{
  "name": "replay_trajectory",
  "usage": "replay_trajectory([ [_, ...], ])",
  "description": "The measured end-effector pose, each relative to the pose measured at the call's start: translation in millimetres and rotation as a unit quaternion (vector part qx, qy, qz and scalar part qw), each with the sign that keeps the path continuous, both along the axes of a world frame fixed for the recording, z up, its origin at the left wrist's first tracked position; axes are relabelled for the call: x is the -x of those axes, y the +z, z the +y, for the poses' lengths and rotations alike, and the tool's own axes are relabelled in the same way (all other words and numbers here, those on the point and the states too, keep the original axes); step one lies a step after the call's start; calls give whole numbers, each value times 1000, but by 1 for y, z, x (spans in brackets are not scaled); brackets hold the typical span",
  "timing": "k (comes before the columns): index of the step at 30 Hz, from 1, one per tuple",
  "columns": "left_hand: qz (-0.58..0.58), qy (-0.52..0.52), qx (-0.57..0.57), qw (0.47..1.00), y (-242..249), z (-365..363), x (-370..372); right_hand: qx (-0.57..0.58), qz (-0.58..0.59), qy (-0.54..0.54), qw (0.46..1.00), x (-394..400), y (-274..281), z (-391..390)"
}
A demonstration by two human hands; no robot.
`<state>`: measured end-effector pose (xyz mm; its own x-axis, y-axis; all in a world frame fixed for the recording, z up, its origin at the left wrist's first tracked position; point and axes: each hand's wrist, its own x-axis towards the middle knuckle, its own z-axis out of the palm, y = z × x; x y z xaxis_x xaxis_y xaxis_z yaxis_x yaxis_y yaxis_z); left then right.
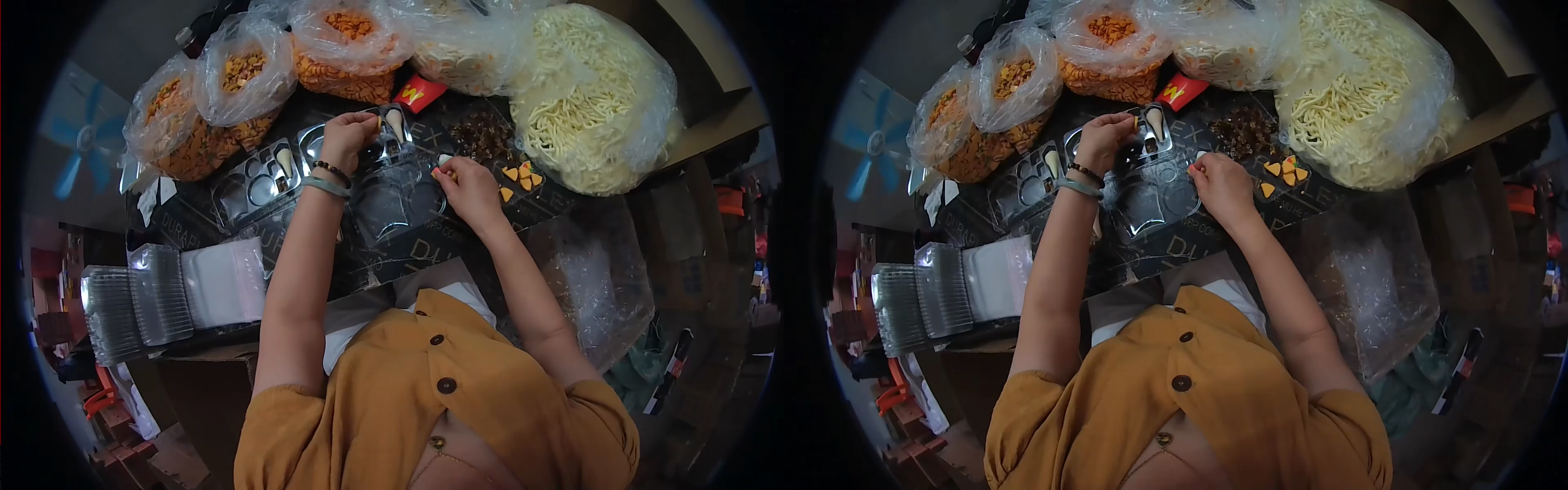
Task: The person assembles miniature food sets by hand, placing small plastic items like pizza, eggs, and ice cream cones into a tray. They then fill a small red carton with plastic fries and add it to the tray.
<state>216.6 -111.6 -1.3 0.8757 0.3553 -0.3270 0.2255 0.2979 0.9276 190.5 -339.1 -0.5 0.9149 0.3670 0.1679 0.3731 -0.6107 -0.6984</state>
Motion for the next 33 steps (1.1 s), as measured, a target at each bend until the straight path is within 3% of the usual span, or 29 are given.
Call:
replay_trajectory([
  [5, 31, -11, -69, 997, 0, 0, -1, 83, -169, -12, 982, 3, -8, 4],
  [15, 11, 9, -87, 996, -6, -2, -10, 49, -226, -19, 973, 7, -18, 3],
  [18, 19, 8, -118, 993, -9, -6, -14, 57, -212, -19, 975, 9, -17, 1],
  [21, 35, 1, -204, 978, -18, -5, -22, -26, -148, -20, 988, 10, -13, -4],
  [23, 32, -21, -433, 901, -18, -4, -22, -161, 23, -31, 986, 10, -11, -12],
  [27, -7, 5, -489, 872, -18, -6, -19, -262, 148, -2, 954, 9, -11, -30],
  [29, -29, 24, -567, 823, -22, -9, -22, -347, 272, -22, 897, 8, -11, -35],
  [30, -29, 21, -565, 824, -23, -10, -22, -346, 272, -25, 898, 8, -11, -37],
  [32, 2, 8, -588, 809, -23, -10, -23, -210, 114, -4, 971, 8, -7, -38],
  [33, 3, 7, -589, 808, -23, -9, -23, -210, 115, -5, 971, 11, -2, -36],
])
